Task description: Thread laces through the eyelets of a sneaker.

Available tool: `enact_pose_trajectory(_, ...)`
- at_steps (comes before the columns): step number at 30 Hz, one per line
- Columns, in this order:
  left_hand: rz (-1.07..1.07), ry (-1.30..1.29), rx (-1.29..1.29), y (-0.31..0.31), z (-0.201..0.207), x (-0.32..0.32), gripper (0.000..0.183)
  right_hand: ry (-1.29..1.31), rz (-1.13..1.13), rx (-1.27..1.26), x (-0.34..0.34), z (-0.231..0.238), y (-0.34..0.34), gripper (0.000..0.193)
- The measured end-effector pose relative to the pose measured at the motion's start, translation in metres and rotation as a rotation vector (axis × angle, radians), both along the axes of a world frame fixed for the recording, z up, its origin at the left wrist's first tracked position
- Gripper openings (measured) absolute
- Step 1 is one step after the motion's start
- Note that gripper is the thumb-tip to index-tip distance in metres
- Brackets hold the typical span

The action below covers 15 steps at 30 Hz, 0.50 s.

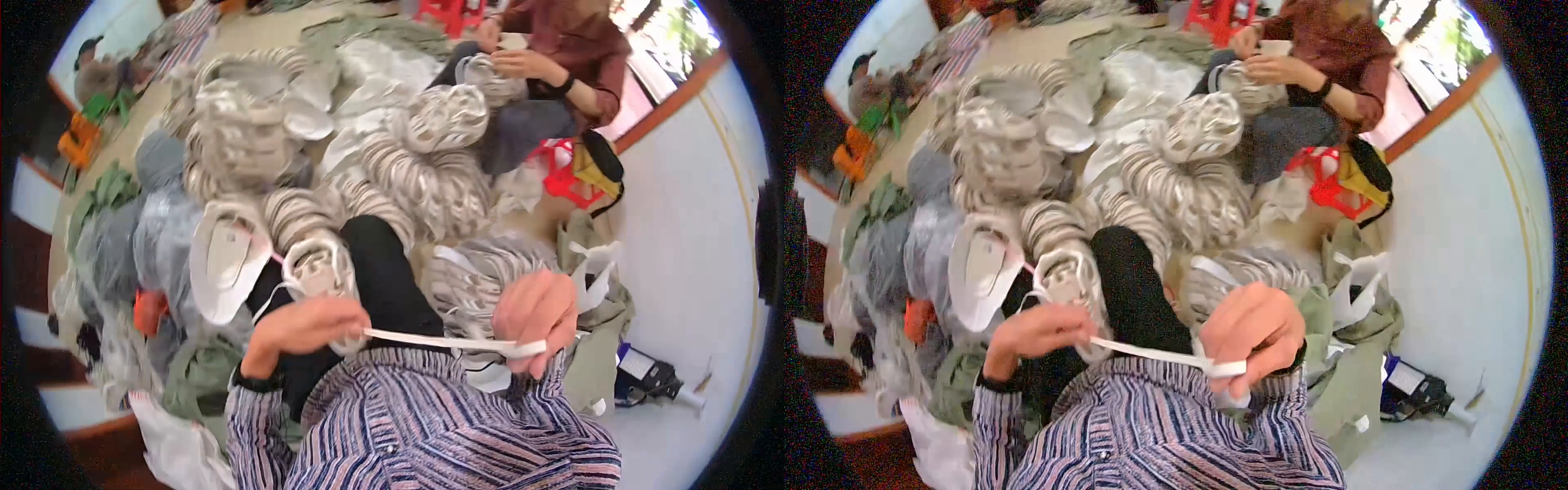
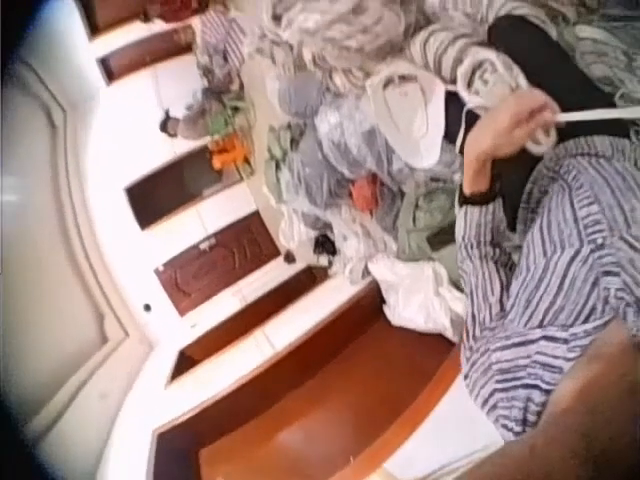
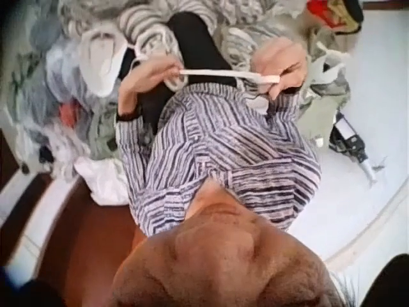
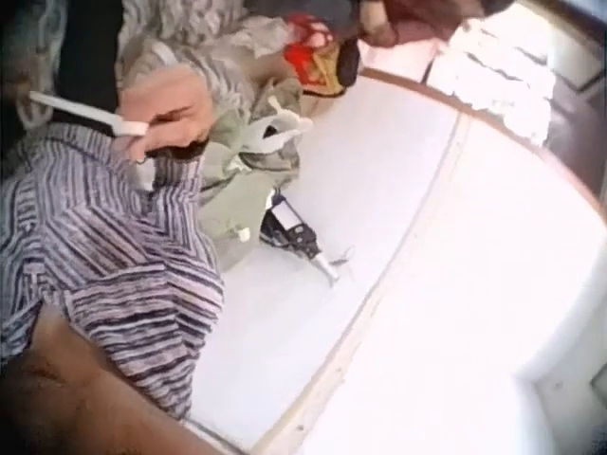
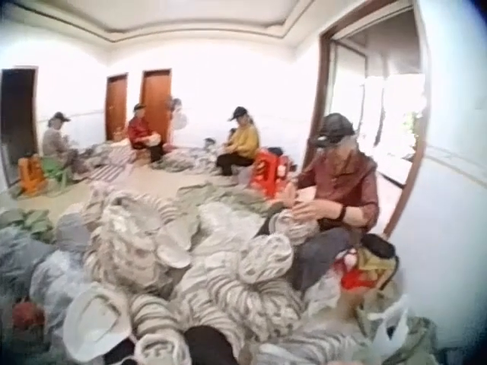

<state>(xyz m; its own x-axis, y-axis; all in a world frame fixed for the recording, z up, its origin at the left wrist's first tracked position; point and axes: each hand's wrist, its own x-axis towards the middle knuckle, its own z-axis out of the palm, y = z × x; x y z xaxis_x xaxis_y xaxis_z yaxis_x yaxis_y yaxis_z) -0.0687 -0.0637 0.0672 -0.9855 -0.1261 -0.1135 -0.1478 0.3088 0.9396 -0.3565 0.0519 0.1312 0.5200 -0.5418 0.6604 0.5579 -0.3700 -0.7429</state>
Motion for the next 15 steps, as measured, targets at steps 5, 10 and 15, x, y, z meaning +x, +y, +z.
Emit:
enact_pose_trajectory(5,-0.309,0.365,0.128,0.013,0.074,-0.006,0.020,-0.300,0.180,-0.131,0.010,0.015,-0.007,0.017)
enact_pose_trajectory(10,-0.113,0.779,0.193,0.023,0.106,0.051,0.022,-0.413,0.274,-0.130,0.002,0.015,-0.020,0.017)
enact_pose_trajectory(15,0.412,0.918,0.120,0.064,0.154,0.171,0.010,-0.671,-0.130,0.301,0.000,-0.037,-0.030,0.014)
